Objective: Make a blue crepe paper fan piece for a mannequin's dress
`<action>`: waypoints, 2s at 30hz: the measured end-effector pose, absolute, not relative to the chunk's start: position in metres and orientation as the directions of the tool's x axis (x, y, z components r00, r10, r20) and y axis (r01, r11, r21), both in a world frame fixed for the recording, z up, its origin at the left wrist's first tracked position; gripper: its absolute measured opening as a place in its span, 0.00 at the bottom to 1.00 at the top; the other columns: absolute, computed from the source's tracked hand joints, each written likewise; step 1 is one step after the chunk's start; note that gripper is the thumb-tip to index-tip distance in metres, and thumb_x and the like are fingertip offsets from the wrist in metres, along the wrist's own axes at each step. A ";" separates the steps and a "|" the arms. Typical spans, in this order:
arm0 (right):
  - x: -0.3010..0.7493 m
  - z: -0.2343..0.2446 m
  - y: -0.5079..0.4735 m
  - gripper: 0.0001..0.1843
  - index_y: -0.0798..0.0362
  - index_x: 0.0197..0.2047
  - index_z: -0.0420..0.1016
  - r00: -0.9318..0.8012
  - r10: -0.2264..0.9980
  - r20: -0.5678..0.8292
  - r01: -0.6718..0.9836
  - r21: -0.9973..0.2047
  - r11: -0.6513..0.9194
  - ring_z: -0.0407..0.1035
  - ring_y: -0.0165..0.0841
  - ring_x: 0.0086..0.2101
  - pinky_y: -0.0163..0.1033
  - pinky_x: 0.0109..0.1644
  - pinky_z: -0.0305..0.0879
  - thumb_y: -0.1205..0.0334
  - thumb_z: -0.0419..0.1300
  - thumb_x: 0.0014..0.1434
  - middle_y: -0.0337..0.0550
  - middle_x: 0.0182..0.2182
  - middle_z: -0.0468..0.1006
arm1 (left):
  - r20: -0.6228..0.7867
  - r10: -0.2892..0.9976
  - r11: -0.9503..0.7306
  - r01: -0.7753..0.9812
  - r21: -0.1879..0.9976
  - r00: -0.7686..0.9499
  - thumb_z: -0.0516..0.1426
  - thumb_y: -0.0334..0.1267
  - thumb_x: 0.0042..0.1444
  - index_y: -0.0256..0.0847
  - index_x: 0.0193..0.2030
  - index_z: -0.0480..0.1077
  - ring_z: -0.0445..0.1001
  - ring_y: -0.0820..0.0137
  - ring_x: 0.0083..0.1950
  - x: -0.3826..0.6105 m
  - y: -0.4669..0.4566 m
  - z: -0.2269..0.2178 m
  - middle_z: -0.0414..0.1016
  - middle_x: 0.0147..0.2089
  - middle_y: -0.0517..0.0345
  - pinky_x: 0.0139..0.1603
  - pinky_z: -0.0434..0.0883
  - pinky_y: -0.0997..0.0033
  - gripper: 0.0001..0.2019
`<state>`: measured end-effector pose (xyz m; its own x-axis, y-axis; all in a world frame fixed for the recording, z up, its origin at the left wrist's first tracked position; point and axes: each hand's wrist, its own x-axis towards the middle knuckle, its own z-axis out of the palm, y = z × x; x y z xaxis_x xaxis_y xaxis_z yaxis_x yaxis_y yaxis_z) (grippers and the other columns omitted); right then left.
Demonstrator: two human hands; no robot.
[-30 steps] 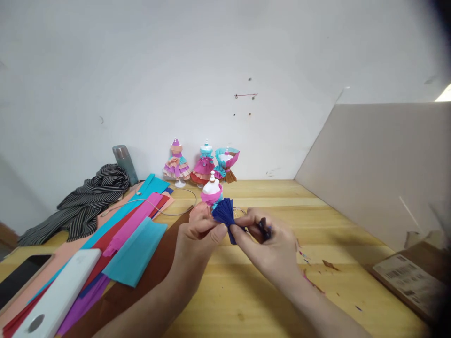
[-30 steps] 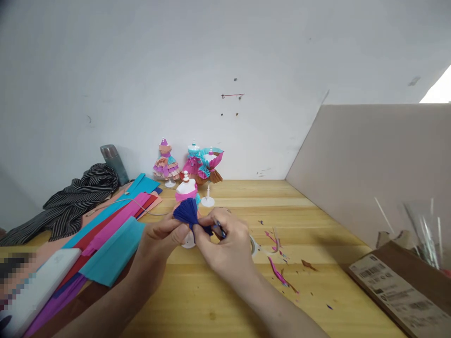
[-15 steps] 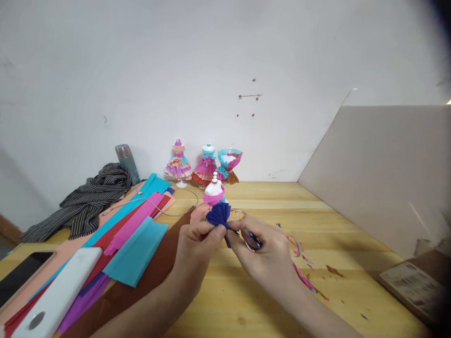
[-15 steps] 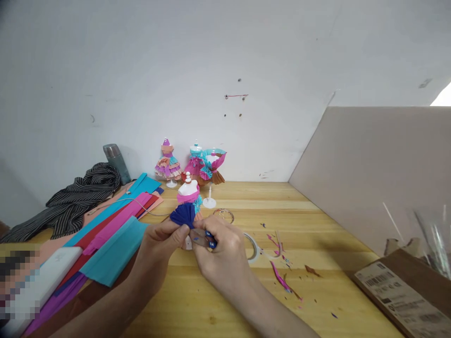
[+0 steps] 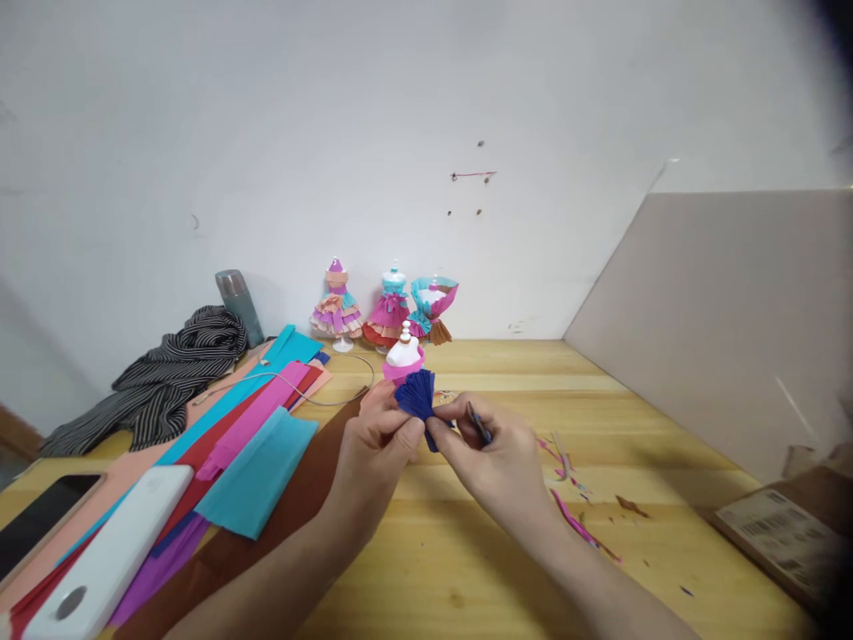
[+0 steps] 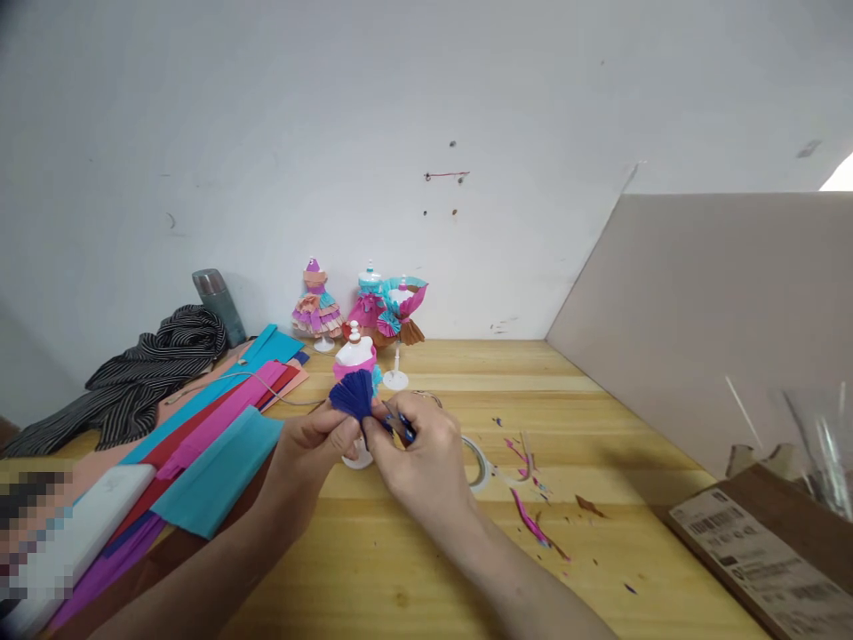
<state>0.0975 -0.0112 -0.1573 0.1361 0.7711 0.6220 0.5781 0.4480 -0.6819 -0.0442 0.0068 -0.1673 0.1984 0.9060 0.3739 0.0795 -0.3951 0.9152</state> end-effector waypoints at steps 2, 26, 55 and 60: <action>0.097 -0.157 -0.011 0.10 0.53 0.21 0.71 0.116 0.778 0.618 0.569 -0.683 0.458 0.54 0.26 0.18 0.34 0.22 0.50 0.62 0.59 0.53 0.34 0.15 0.62 | 0.353 0.914 -0.374 0.075 0.925 0.201 0.56 0.42 0.57 0.40 0.15 0.66 0.67 0.67 0.32 -0.044 0.007 -0.169 0.69 0.25 0.57 0.36 0.65 0.67 0.20; 0.105 -0.140 -0.009 0.17 0.52 0.16 0.60 -0.085 0.928 0.362 0.399 -0.842 0.364 0.52 0.26 0.19 0.33 0.21 0.49 0.56 0.59 0.50 0.33 0.15 0.57 | 0.223 0.822 -0.276 0.024 0.961 0.523 0.55 0.45 0.57 0.41 0.16 0.60 0.62 0.71 0.27 -0.061 0.021 -0.153 0.63 0.21 0.59 0.30 0.63 0.70 0.21; 0.107 -0.228 -0.038 0.18 0.56 0.23 0.73 -0.350 0.932 -0.095 0.105 -0.993 -0.061 0.47 0.23 0.18 0.33 0.22 0.41 0.48 0.64 0.47 0.29 0.14 0.56 | -0.447 0.690 0.412 0.199 0.889 0.570 0.69 0.54 0.33 0.34 0.19 0.71 0.60 0.79 0.15 -0.072 0.005 -0.245 0.69 0.15 0.60 0.19 0.58 0.76 0.22; 0.122 -0.230 -0.034 0.20 0.57 0.25 0.75 -0.309 0.950 -0.046 0.135 -0.991 -0.004 0.49 0.24 0.19 0.34 0.23 0.43 0.46 0.66 0.46 0.31 0.15 0.59 | -0.433 0.686 0.490 0.069 0.869 0.585 0.70 0.52 0.32 0.31 0.24 0.75 0.64 0.79 0.17 -0.073 0.004 -0.246 0.72 0.18 0.58 0.20 0.59 0.76 0.23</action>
